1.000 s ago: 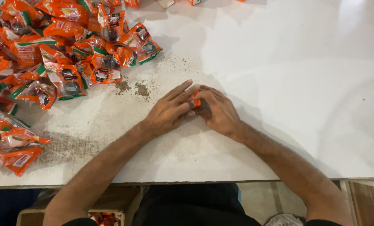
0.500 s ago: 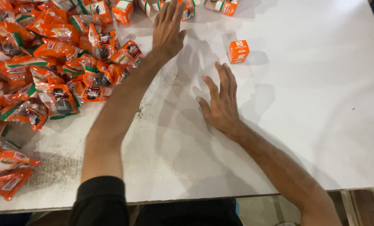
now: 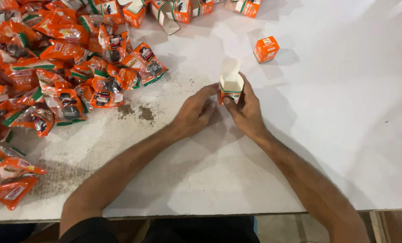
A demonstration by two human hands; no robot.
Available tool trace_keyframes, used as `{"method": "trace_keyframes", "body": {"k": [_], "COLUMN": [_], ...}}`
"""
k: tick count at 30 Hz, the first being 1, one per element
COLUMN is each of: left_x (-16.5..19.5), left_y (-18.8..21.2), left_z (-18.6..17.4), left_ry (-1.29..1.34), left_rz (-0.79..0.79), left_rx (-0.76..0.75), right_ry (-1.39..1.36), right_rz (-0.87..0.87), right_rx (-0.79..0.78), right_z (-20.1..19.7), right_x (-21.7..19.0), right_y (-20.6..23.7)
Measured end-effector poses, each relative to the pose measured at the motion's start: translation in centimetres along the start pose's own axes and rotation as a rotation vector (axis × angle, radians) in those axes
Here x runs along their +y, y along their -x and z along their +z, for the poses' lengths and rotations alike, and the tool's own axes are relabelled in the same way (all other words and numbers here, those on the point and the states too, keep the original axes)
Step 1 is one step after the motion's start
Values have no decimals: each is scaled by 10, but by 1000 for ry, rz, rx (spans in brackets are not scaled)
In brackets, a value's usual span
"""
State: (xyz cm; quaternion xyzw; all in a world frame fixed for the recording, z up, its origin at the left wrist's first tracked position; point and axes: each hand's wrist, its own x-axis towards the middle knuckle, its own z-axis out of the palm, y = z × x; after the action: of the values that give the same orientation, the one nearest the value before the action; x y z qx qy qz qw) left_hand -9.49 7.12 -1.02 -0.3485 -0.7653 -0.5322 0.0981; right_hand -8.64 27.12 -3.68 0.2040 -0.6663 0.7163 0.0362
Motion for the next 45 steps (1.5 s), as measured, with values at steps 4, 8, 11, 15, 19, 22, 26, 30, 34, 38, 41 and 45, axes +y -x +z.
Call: {"method": "trace_keyframes", "body": {"k": [4,8,11,15,19,22,26,30,34,38,41,45], "left_x": [-14,-42,-45,-24,9,20,21,27,34,29,26,27], "left_y": [13,0,-1,18,53,62,56,56,55,40,33,40], "left_z": [-72,-110,-97,-66,-36,-21,-15,-14,-4,6,9,2], "left_ry": [-970,-1167,-1045,-552,-319,-332,-525,-697,-618,-617,-571,-142], "left_rz": [142,-148,-166,-188,163,373,317,186,69,-102,-226,-270], "left_rx": [-25,74,15,-22,312,269,176,105,143,121,62,260], "right_ry": [294,383,435,464,450,483,572,607,644,684,727,757], "right_rz": [26,21,23,26,75,112,-56,-9,-102,-104,-147,-120], "right_rx": [-32,-139,-153,-151,-105,-104,-118,-85,-93,-103,-101,-74], "right_z": [11,21,23,24,29,32,32,34,33,32,33,33], "right_x": [-9,-23,-32,-39,-40,-40,-39,-36,-33,-29,-25,-21], "right_y": [3,7,7,12,16,16,17,20,21,21,24,25]}}
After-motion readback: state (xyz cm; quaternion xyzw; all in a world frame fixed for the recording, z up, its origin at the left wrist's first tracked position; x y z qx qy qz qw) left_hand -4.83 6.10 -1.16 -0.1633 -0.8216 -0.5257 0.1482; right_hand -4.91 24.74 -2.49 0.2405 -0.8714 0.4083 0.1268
